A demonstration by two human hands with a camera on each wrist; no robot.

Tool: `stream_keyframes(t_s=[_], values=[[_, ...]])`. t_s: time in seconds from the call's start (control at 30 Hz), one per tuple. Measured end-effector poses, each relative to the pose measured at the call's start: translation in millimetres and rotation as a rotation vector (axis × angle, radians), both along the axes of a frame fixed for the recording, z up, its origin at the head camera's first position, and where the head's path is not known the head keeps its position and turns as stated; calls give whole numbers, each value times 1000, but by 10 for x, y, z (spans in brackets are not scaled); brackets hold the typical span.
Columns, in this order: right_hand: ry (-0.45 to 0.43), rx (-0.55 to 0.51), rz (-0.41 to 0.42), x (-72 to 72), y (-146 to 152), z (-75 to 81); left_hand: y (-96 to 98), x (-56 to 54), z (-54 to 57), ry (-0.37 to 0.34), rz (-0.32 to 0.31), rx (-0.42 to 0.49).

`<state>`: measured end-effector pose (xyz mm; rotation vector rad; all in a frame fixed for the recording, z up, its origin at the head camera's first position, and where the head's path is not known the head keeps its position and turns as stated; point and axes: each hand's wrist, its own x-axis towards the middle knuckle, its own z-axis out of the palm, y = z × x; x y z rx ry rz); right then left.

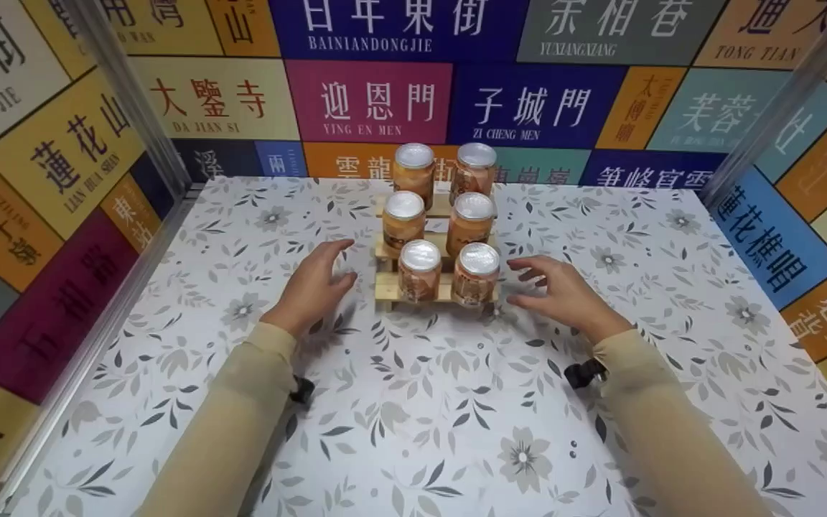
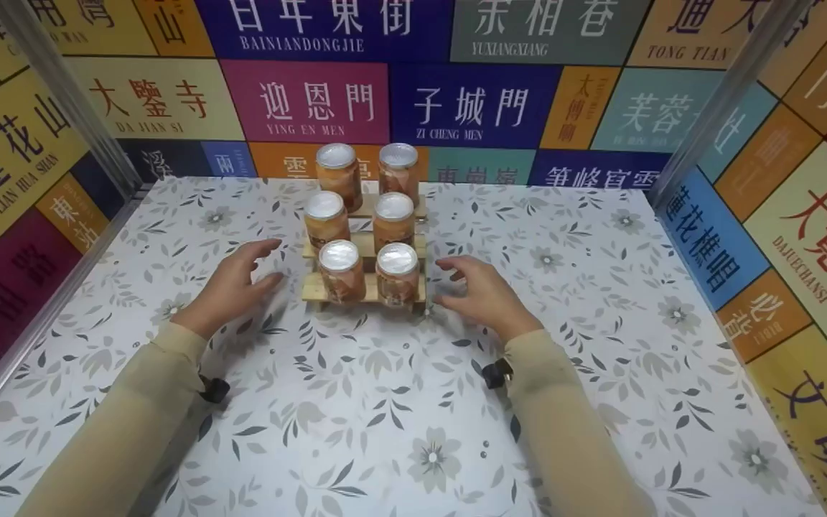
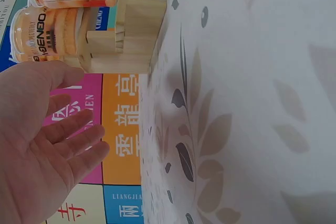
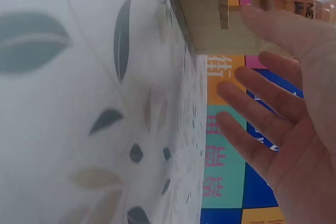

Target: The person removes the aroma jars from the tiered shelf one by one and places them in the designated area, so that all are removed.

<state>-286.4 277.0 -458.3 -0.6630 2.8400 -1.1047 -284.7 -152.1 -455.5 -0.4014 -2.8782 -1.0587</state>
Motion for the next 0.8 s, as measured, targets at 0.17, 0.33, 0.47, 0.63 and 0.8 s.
stream_keyframes(t_s=[0.17, 0.33, 0.47, 0.63, 0.8], values=[[-40, -28, 38, -19, -127, -30, 23, -13, 14, 4, -4, 56], [-62, -25, 52, -61, -204, -46, 41, -99, 63, -33, -10, 103], [-72, -12, 32, -90, -211, -65, 96, -257, 186, -13, -22, 191], [-105, -9, 31, -120, -224, -116, 169, -452, 436, -8, -2, 337], [-124, -52, 22, -147, -225, -139, 268, -642, 729, -27, 8, 420]])
